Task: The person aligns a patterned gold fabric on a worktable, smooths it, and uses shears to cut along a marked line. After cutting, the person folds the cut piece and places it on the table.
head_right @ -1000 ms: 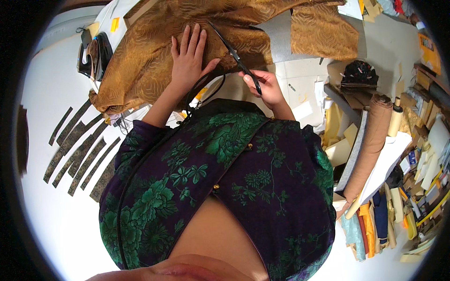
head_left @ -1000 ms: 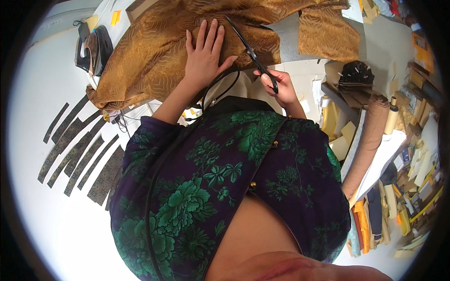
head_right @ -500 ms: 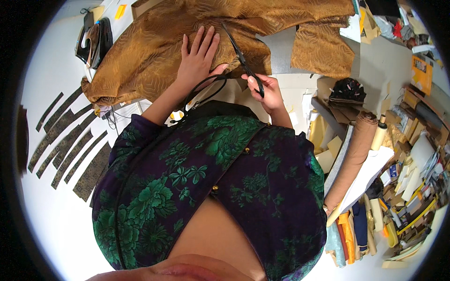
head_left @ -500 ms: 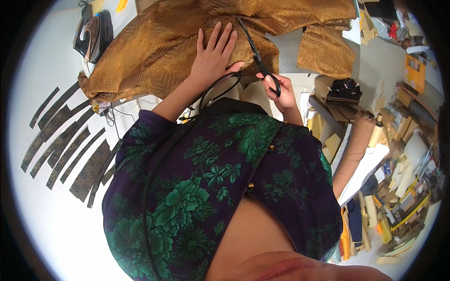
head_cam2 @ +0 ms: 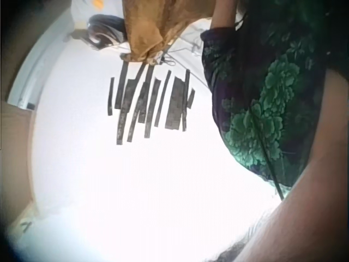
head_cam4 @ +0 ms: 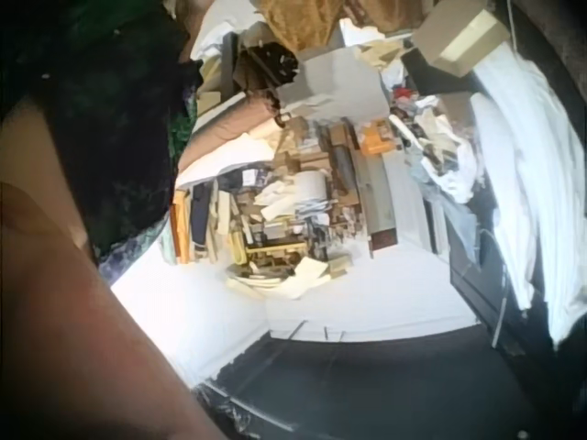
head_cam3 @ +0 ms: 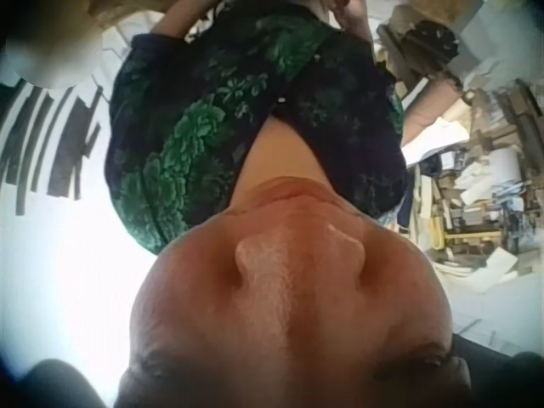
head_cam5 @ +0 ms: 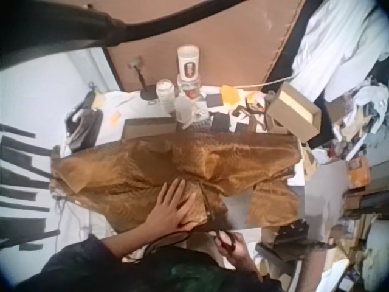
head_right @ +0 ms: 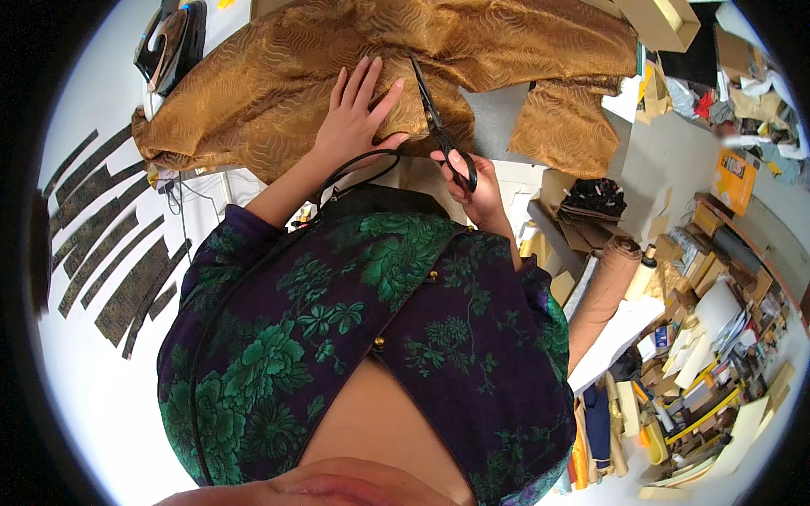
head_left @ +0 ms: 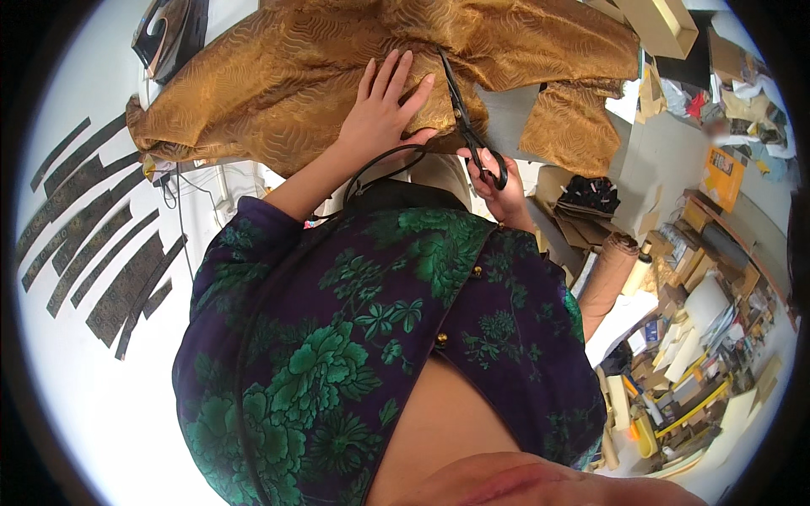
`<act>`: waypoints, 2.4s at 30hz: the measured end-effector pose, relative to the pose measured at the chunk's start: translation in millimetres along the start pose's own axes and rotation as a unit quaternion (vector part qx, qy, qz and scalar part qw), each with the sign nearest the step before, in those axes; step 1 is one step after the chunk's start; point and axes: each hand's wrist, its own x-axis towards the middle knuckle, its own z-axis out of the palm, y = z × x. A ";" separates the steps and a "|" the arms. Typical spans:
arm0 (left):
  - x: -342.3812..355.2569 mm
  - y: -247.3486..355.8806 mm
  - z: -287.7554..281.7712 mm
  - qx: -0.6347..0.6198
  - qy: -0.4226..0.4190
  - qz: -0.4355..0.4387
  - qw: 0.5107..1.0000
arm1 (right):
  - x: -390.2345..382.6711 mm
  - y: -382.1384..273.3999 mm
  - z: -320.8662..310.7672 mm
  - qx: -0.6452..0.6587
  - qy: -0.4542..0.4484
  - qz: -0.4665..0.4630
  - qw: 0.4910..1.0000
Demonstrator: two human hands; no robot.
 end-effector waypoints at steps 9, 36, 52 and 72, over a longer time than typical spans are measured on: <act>-2.7 -3.7 -15.3 0.010 -0.038 -0.011 0.999 | -12.8 -38.1 42.9 -0.018 0.035 0.081 0.996; -5.6 -6.4 -20.5 -0.006 -0.114 -0.038 0.993 | 78.5 -149.9 -61.4 -0.182 -0.172 0.198 0.948; -2.0 -5.8 -25.2 -0.034 -0.162 -0.064 0.984 | 188.3 -195.9 -71.4 -0.272 -0.338 0.210 0.876; -5.0 -7.8 -19.0 -0.012 -0.148 -0.064 0.987 | 241.6 -227.0 -53.4 -0.392 -0.407 0.227 0.793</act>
